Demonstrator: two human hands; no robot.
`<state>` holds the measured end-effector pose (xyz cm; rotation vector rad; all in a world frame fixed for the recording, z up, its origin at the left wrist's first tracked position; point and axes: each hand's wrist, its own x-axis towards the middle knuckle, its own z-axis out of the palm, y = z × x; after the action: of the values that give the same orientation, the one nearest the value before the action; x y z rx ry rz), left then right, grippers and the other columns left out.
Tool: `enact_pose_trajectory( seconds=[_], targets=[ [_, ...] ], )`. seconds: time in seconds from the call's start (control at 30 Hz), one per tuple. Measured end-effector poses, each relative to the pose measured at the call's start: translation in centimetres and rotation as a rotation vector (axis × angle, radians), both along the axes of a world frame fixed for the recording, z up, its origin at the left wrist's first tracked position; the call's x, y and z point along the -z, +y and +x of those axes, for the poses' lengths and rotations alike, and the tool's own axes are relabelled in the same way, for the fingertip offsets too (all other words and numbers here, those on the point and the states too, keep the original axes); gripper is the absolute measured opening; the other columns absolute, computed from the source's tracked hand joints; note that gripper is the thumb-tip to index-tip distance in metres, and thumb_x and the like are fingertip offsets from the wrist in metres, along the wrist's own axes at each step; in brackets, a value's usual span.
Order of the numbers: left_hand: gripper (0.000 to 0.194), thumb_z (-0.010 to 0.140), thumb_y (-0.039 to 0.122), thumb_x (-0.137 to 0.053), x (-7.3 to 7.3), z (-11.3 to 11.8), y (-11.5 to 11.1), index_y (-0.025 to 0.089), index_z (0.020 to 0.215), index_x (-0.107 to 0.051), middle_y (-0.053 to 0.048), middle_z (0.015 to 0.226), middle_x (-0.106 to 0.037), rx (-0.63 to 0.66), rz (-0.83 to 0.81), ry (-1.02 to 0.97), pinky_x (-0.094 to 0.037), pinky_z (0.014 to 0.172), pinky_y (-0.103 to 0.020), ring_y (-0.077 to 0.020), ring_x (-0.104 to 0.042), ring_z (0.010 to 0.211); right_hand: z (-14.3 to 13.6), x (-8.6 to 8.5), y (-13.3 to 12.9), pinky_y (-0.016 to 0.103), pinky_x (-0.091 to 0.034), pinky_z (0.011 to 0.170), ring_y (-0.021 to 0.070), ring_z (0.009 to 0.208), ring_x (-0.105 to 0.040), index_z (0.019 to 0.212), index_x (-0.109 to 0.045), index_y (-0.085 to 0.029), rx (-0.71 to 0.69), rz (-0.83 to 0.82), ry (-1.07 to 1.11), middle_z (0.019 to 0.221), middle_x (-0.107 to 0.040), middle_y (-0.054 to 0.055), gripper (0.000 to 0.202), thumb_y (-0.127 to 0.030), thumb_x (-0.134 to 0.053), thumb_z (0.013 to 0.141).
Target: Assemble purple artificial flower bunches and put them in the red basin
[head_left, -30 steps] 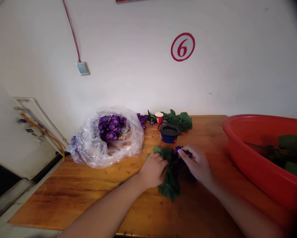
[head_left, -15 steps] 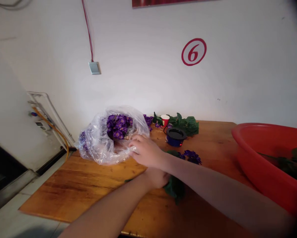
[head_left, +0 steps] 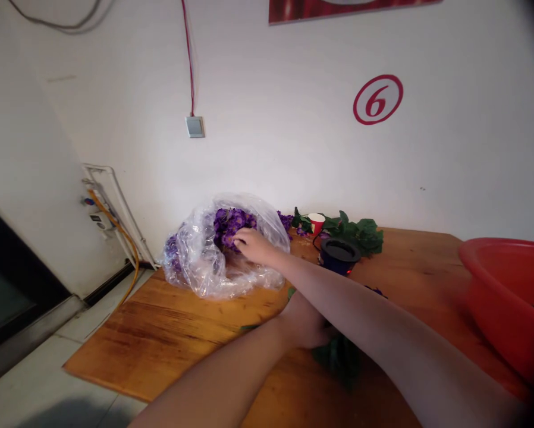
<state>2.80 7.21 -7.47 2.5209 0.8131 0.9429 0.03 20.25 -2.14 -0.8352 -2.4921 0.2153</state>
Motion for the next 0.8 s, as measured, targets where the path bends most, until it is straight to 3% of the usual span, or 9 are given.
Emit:
enact_pose_trajectory(
  seconds=[0.07, 0.2, 0.33, 0.47, 0.57, 0.67, 0.8],
  targets=[
    [0.028, 0.079, 0.025, -0.064, 0.3, 0.0, 0.6, 0.026, 0.106, -0.07, -0.007, 0.113, -0.069, 0.037, 0.041, 0.067, -0.047, 0.088, -0.044, -0.0307, -0.059, 0.111, 1.8, -1.1, -0.8, 0.033, -0.042, 0.094, 0.0182, 0.107, -0.057, 0.103, -0.069, -0.014, 0.04, -0.022, 0.171, 0.113, -0.067, 0.01, 0.034, -0.02, -0.036, 0.097],
    [0.019, 0.081, 0.034, -0.062, 1.6, 0.2, 1.7, 0.017, 0.085, -0.07, -0.01, 0.082, -0.069, -0.008, 0.103, 0.264, -0.046, 0.08, -0.041, -0.0277, -0.062, 0.088, 7.3, -2.7, -3.6, 0.033, -0.048, 0.087, 0.0203, 0.094, -0.065, 0.095, -0.073, -0.015, 0.097, -0.293, 0.688, 0.098, -0.073, 0.007, 0.027, -0.034, -0.053, 0.089],
    [0.025, 0.083, 0.038, -0.059, 2.4, 0.4, 2.3, 0.017, 0.07, -0.062, -0.007, 0.07, -0.064, -0.054, 0.171, 0.323, -0.043, 0.073, -0.035, -0.023, -0.059, 0.077, 14.5, -2.3, -7.7, 0.034, -0.051, 0.084, 0.0209, 0.091, -0.066, 0.088, -0.076, -0.019, 0.23, -0.26, 0.861, 0.097, -0.073, 0.006, 0.024, -0.039, -0.061, 0.084],
    [0.019, 0.084, 0.025, -0.055, 2.2, 0.4, 2.9, 0.017, 0.066, -0.056, -0.004, 0.069, -0.061, -0.017, 0.116, 0.264, -0.04, 0.072, -0.03, -0.0186, -0.057, 0.074, 21.3, -0.8, -11.0, 0.035, -0.053, 0.084, 0.02, 0.091, -0.066, 0.087, -0.076, -0.022, 0.372, 0.066, 0.774, 0.097, -0.072, 0.006, 0.017, -0.033, -0.063, 0.084],
    [0.02, 0.083, 0.018, -0.052, 2.1, 0.5, 3.4, 0.017, 0.062, -0.053, -0.003, 0.065, -0.058, 0.02, 0.003, 0.165, -0.039, 0.071, -0.028, -0.0165, -0.056, 0.072, 24.2, -0.2, -12.3, 0.035, -0.054, 0.082, 0.0195, 0.088, -0.066, 0.088, -0.075, -0.024, 0.328, 0.279, 0.6, 0.093, -0.072, 0.005, 0.013, -0.022, -0.063, 0.083],
    [0.022, 0.083, 0.017, -0.052, 2.2, 0.7, 3.9, 0.017, 0.06, -0.054, -0.001, 0.061, -0.056, 0.072, -0.125, 0.053, -0.041, 0.07, -0.027, -0.0152, -0.055, 0.067, 24.6, -0.1, -12.9, 0.035, -0.055, 0.081, 0.0194, 0.086, -0.066, 0.089, -0.073, -0.025, 0.19, 0.337, 0.432, 0.091, -0.073, 0.004, 0.019, -0.014, -0.06, 0.082],
    [0.014, 0.083, 0.023, -0.055, 2.3, 0.8, 4.0, 0.017, 0.072, -0.062, -0.002, 0.07, -0.064, 0.076, -0.264, -0.084, -0.047, 0.077, -0.029, -0.0181, -0.059, 0.077, 23.2, 0.3, -13.3, 0.033, -0.054, 0.082, 0.0176, 0.088, -0.065, 0.087, -0.072, -0.024, 0.026, 0.233, 0.312, 0.093, -0.073, 0.003, 0.024, -0.008, -0.056, 0.081]
  ],
)
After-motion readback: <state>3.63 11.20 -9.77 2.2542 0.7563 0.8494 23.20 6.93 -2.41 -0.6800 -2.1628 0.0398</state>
